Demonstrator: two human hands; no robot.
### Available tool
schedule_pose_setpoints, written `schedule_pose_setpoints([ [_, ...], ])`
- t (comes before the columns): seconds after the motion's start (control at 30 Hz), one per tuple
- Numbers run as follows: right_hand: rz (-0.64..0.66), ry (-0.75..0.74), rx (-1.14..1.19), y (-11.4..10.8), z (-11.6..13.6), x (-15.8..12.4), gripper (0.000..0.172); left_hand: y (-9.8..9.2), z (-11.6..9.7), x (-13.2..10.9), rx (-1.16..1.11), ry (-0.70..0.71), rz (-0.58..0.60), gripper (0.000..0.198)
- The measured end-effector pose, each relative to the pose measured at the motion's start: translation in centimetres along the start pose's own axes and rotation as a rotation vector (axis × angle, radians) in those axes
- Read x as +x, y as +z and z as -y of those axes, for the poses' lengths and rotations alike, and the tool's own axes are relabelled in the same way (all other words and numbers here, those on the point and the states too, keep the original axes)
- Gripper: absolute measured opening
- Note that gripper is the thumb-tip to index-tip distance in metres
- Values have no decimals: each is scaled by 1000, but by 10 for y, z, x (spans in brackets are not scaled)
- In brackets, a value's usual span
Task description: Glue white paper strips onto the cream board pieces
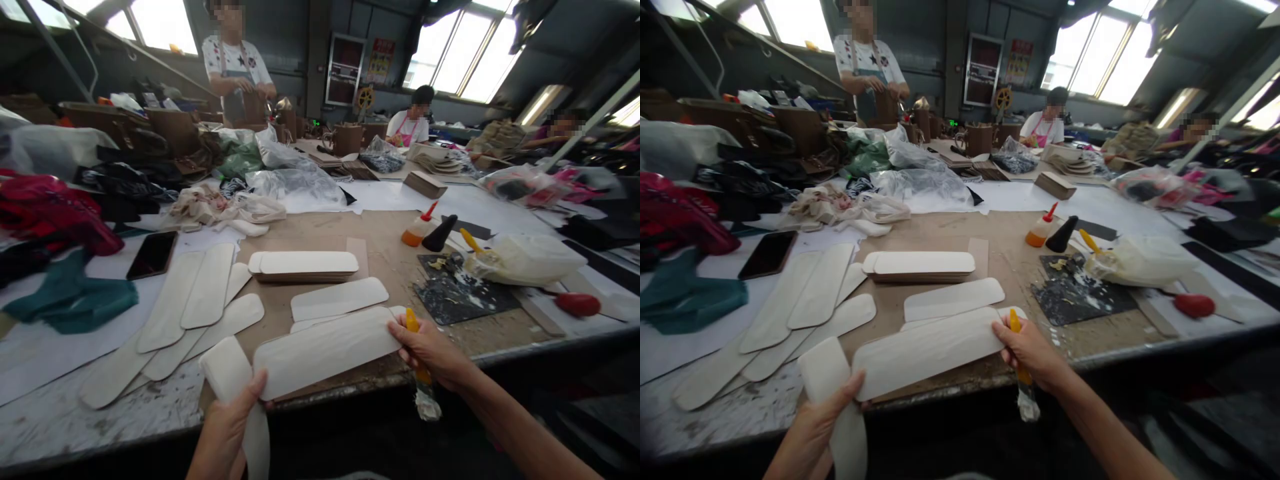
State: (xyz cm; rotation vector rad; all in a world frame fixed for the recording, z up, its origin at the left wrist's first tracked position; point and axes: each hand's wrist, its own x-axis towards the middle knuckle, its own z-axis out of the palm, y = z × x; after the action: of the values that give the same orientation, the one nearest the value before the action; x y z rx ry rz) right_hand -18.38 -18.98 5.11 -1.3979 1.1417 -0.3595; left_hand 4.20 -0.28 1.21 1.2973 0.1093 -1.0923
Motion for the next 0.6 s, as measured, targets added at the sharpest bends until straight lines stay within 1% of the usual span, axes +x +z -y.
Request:
schedule_pose_setpoints([
  [0.13, -25, 29, -22, 3, 0, 2, 53, -2, -6, -4, -89, -2, 45, 45],
  [0.2, -47, 22, -42, 2, -1, 7, 54, -3, -13, -6, -163, 29, 68, 41],
  [0.23, -46, 21, -50, 1, -2, 11, 56, -4, -18, -6, -199, 57, 58, 38],
  [0.3, -16, 32, -65, -1, -3, 20, 59, -7, -33, -4, -265, 119, -3, 28],
  [0.37, 9, 58, -79, -1, -2, 27, 63, -12, -49, -1, -335, 203, -118, 16],
  [0.4, 11, 65, -83, 0, 0, 28, 64, -14, -58, 1, -371, 257, -178, 13],
  [0.47, -11, 80, -97, 3, 3, 29, 68, -18, -71, 6, -429, 357, -272, 13],
  [0.53, -42, 84, -113, 6, 5, 28, 71, -20, -79, 12, -441, 385, -293, 12],
  [0.6, -42, 73, -118, 9, 4, 27, 71, -20, -78, 15, -407, 331, -258, 8],
])
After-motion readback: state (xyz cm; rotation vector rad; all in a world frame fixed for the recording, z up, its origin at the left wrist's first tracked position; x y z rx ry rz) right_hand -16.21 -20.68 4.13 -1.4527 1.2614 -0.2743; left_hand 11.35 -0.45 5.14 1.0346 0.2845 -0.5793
